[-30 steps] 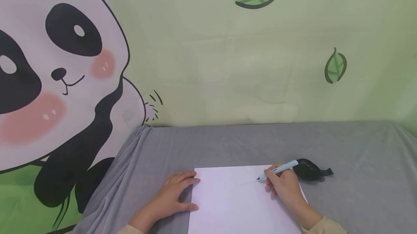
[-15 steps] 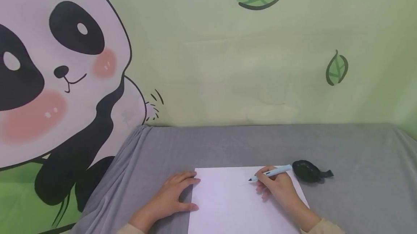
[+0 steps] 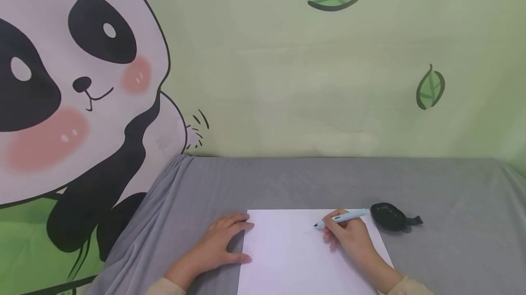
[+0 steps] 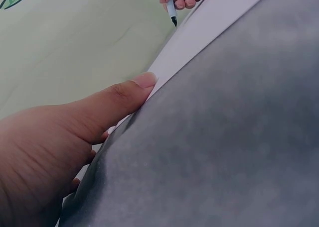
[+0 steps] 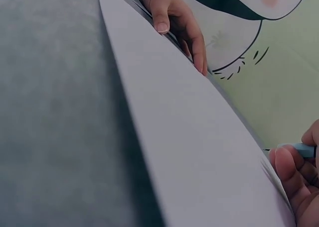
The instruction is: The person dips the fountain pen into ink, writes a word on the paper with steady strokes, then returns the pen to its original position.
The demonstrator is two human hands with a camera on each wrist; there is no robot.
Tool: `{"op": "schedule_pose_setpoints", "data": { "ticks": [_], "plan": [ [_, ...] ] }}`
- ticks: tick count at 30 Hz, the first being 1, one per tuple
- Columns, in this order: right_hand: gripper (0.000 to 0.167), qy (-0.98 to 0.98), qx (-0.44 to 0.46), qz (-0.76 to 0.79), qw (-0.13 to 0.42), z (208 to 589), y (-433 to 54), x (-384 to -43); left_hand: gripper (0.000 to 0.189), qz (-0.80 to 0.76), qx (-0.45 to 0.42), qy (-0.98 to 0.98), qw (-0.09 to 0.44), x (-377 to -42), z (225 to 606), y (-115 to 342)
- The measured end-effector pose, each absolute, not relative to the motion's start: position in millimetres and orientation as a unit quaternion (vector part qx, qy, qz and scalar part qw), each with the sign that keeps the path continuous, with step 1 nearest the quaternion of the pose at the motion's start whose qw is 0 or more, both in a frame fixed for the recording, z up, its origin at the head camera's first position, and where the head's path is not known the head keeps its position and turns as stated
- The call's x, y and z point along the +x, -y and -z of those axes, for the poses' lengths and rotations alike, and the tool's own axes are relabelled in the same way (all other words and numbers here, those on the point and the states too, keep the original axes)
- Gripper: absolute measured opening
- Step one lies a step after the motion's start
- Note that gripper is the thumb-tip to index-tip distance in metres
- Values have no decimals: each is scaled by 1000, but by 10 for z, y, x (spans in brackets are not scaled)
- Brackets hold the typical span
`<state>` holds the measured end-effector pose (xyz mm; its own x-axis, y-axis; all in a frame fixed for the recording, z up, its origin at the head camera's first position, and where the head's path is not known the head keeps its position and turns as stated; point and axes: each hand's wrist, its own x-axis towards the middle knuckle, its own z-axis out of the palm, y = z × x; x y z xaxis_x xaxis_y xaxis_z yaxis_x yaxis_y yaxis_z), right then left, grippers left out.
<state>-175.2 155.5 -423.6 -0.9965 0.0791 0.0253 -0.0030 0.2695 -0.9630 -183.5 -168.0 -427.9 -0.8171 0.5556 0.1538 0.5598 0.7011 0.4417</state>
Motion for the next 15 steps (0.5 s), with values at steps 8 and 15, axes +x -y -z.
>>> {"op": "schedule_pose_setpoints", "data": {
  "ticks": [8,15],
  "plan": [
    [14,804,-16,-594,33,4261,-1557,-1755,68,234,-303,924,8,-1840,4271,1677],
    [15,806,-7,-591,29,4262,-1550,-1749,68,224,-311,923,21,-1819,4257,1686]
  ]
}}
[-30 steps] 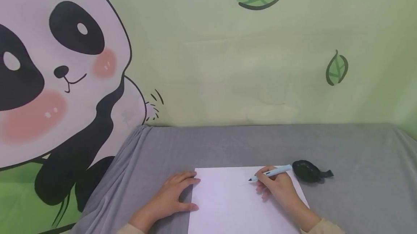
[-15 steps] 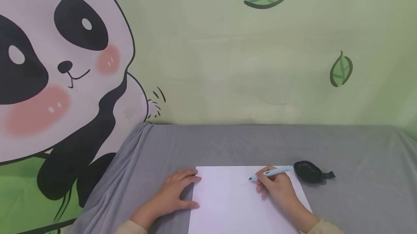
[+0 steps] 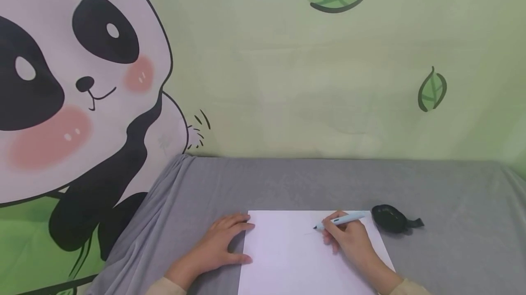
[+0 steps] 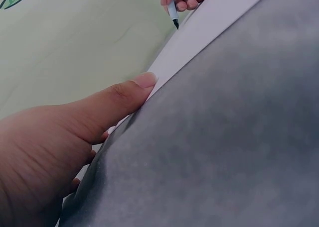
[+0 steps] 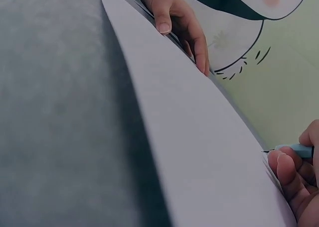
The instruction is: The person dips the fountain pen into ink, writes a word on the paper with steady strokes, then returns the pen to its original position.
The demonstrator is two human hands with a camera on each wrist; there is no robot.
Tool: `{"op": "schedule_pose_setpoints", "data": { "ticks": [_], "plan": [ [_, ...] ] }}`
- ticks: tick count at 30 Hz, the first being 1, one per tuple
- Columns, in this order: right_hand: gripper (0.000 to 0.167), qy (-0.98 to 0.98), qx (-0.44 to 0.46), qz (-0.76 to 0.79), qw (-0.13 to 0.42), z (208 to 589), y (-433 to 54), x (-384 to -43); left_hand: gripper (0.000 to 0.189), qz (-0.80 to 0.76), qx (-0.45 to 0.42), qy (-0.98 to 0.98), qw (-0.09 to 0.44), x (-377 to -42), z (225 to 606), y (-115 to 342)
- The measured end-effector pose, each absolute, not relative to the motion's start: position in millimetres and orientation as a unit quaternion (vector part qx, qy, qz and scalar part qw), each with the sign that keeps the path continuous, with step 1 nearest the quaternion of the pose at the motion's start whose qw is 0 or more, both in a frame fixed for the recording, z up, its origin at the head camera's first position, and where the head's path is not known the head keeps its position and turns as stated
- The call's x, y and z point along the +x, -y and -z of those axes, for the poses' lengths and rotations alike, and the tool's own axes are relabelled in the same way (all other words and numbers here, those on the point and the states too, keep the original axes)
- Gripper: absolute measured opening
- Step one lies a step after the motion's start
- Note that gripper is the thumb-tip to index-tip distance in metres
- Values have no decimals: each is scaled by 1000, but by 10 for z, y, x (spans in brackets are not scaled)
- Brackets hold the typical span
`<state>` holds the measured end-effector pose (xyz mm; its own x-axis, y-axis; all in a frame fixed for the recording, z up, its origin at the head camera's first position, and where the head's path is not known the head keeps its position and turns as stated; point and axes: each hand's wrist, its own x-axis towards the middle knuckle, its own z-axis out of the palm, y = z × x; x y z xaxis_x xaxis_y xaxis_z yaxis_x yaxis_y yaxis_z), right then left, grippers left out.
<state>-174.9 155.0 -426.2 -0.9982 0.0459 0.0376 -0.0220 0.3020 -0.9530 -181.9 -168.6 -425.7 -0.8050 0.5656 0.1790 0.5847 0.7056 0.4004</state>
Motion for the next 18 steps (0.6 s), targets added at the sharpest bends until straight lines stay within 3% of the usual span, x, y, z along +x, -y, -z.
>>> {"op": "schedule_pose_setpoints", "data": {
  "ticks": [18],
  "plan": [
    [14,816,-6,-577,15,4250,-1550,-1741,68,233,-302,924,9,-1825,4278,1686]
  ]
}}
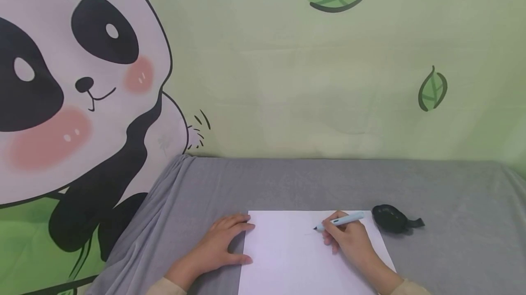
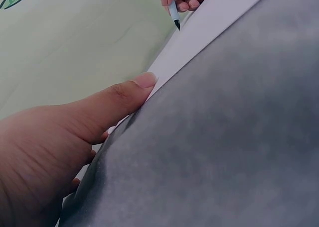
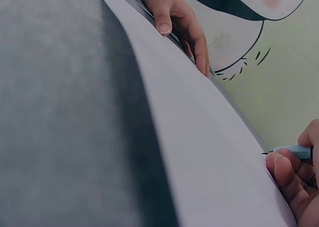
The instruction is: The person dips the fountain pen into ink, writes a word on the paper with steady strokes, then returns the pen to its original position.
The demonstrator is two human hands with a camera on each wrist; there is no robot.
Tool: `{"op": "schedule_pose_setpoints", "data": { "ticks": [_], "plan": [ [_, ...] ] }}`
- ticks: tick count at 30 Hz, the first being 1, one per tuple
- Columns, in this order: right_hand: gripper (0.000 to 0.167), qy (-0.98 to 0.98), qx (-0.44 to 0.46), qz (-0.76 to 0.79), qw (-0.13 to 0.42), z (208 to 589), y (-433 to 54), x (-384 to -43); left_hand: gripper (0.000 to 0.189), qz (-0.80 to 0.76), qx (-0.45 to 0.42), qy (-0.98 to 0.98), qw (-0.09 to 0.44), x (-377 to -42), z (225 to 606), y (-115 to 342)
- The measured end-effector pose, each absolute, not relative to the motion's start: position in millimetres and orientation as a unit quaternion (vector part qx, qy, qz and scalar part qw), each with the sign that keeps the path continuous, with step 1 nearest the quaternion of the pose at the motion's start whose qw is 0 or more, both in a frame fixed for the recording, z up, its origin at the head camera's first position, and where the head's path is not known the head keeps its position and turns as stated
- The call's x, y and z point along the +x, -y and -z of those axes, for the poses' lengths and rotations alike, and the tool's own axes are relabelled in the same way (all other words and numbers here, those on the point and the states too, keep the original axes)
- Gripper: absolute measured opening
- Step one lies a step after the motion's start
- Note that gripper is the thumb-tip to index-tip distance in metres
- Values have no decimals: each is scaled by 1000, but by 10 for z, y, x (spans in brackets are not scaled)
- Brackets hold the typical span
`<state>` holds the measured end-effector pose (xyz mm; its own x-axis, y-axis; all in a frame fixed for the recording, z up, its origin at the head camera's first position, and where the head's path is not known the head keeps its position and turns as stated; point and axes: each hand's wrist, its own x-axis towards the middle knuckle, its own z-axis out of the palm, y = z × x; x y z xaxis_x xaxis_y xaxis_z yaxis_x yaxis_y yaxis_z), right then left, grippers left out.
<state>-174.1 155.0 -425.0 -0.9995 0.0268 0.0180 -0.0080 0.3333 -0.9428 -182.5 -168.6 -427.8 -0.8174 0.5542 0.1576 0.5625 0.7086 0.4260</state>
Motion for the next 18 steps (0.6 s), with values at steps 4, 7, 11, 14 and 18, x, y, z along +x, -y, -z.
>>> {"op": "schedule_pose_setpoints", "data": {
  "ticks": [4,7,11,14,18],
  "plan": [
    [14,813,-9,-582,13,4248,-1549,-1740,68,233,-301,925,6,-1827,4279,1685],
    [13,811,-8,-585,15,4251,-1547,-1740,68,232,-300,925,4,-1830,4283,1684],
    [12,812,-9,-583,16,4253,-1543,-1734,68,233,-299,925,3,-1831,4288,1685],
    [11,813,-13,-581,14,4257,-1542,-1729,68,232,-299,926,5,-1830,4294,1685],
    [11,812,-12,-584,11,4266,-1544,-1731,68,230,-300,926,9,-1833,4305,1685]
  ]
}}
